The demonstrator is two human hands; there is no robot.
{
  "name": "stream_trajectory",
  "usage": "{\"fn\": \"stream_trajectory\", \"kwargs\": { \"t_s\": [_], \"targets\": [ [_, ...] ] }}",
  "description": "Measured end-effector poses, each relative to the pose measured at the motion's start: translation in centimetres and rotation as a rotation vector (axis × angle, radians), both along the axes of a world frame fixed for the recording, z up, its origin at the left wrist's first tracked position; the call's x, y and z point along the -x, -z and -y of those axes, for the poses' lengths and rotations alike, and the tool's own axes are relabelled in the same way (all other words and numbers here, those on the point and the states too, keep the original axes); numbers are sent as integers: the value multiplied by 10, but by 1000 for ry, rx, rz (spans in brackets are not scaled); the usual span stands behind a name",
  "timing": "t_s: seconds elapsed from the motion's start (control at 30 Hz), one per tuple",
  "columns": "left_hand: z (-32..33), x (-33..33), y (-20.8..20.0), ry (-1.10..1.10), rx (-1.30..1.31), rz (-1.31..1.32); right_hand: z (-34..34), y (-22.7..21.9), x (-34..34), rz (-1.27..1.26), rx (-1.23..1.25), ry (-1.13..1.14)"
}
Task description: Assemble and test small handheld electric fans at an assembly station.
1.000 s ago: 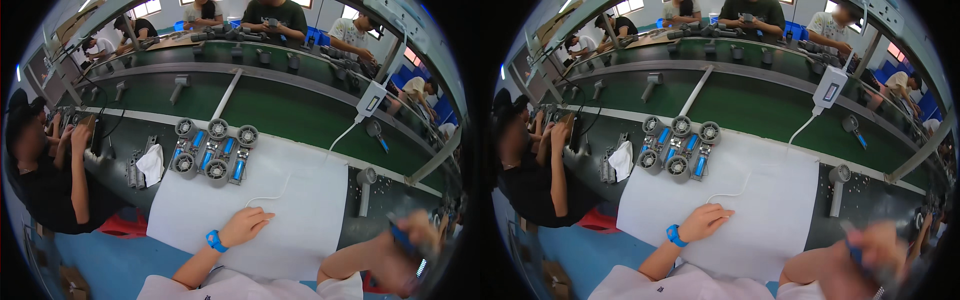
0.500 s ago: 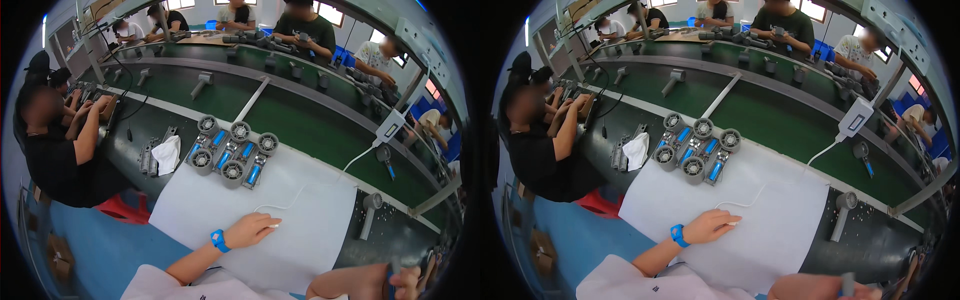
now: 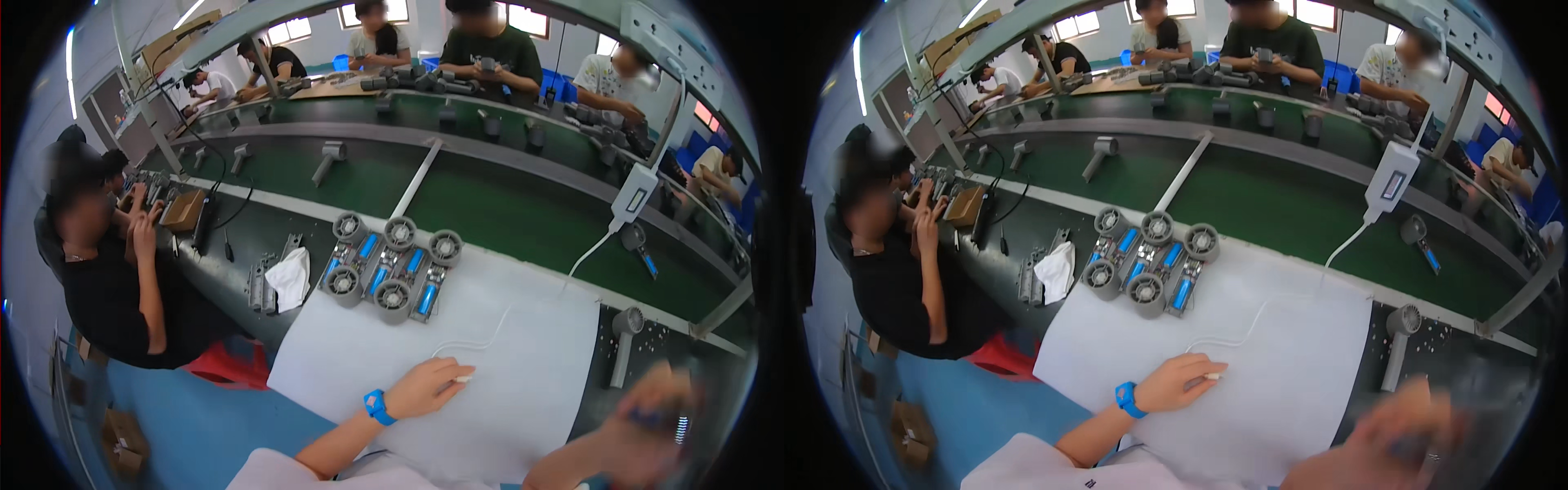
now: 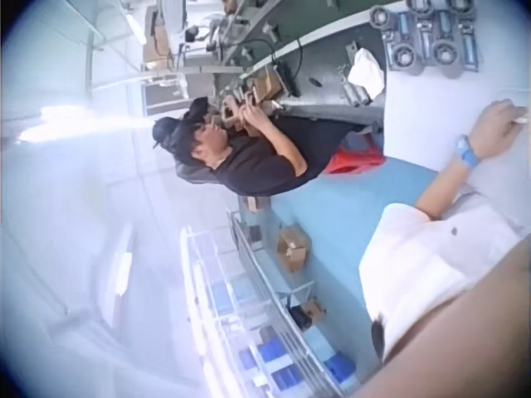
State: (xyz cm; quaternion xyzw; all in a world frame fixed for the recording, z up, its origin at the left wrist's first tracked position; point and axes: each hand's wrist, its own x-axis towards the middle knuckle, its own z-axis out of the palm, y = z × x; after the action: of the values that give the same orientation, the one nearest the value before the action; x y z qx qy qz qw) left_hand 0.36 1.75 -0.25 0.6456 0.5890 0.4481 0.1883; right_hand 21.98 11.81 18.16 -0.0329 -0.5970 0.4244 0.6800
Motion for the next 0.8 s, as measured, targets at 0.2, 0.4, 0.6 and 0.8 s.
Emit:
{"fn": "stream_trajectory", "kwargs": {
  "t_s": [0.2,0.4,0.6,0.8],
  "targets": [
    [14,-3,-5,-96,39,74,-60,100,-9,793,-304,1641],
    [6,-8,-1,-69,54,75,-16,24,12,-154,-224,182],
    [9,-1,-1,-67,11,14,-13,1,-8,-109,-116,173],
    [2,-2,-2,-77,-8,-3,-21,-3,-8,135,122,-131]
  ]
}}
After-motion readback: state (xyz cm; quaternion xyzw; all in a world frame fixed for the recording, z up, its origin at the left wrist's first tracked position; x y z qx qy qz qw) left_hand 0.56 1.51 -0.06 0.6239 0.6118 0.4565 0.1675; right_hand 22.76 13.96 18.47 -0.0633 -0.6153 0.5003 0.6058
